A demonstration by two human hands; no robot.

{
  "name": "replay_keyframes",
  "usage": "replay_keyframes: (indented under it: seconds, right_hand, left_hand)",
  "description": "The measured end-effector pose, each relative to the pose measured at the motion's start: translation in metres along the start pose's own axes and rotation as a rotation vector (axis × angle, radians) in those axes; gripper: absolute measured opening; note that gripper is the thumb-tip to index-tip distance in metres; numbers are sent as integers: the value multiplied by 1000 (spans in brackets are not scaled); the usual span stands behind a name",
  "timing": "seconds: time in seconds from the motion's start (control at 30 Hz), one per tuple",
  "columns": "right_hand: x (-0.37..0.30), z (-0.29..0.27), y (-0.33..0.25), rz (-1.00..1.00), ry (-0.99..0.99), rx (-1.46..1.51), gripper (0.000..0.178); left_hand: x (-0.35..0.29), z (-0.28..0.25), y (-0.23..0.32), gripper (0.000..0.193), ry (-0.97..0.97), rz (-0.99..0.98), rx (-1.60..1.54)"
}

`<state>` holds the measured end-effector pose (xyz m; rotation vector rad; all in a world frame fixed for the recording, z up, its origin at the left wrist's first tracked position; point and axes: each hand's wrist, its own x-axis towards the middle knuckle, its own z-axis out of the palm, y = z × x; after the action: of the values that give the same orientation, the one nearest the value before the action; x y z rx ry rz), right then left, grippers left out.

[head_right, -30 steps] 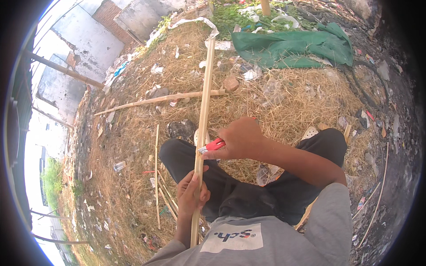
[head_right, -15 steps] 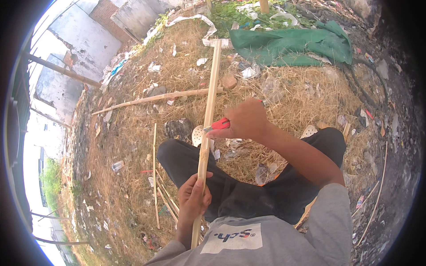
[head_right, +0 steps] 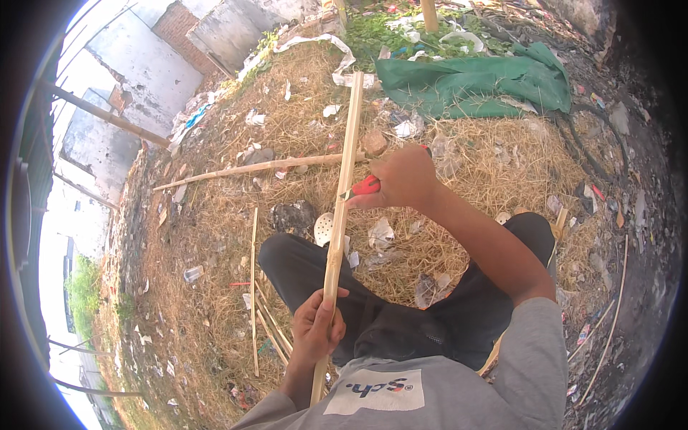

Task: The person sits on the ground and uses a red utility knife to shave the surface of a long bamboo stick. They hold the stick with their left hand and scrape along its length with the knife in their right hand, removing thin strips of material. The person continues this repetitive shaving action along the stick's length.

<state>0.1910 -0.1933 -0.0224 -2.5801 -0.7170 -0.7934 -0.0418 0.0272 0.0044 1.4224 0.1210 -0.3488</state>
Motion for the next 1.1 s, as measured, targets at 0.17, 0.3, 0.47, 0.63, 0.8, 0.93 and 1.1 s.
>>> replay_keyframes:
  seconds: [0.17,0.3,0.47,0.63,0.8,0.93,1.1]
  right_hand:
    - [36,-18,119,607,-70,-46,82]
    - [27,-7,100,723,-17,139,86]
    - [-8,-10,21,386,-110,227,73]
    - [-35,-16,-63,-32,-221,336,68]
    - [-28,-10,-46,-50,-101,223,70]
    - [-23,-7,-47,-39,-78,246,70]
    - [-19,-6,-30,-140,0,191,73]
  left_hand:
    - [-40,8,-4,38,-164,-203,-36]
    - [-31,4,-11,37,-101,-67,-65]
    - [6,-12,-7,33,-24,-31,-394]
    - [23,-9,2,34,0,-18,-501]
    - [21,-1,0,31,-69,-38,-602]
    - [24,-1,4,29,-76,-51,-665]
    - [23,6,1,30,-94,-82,-671]
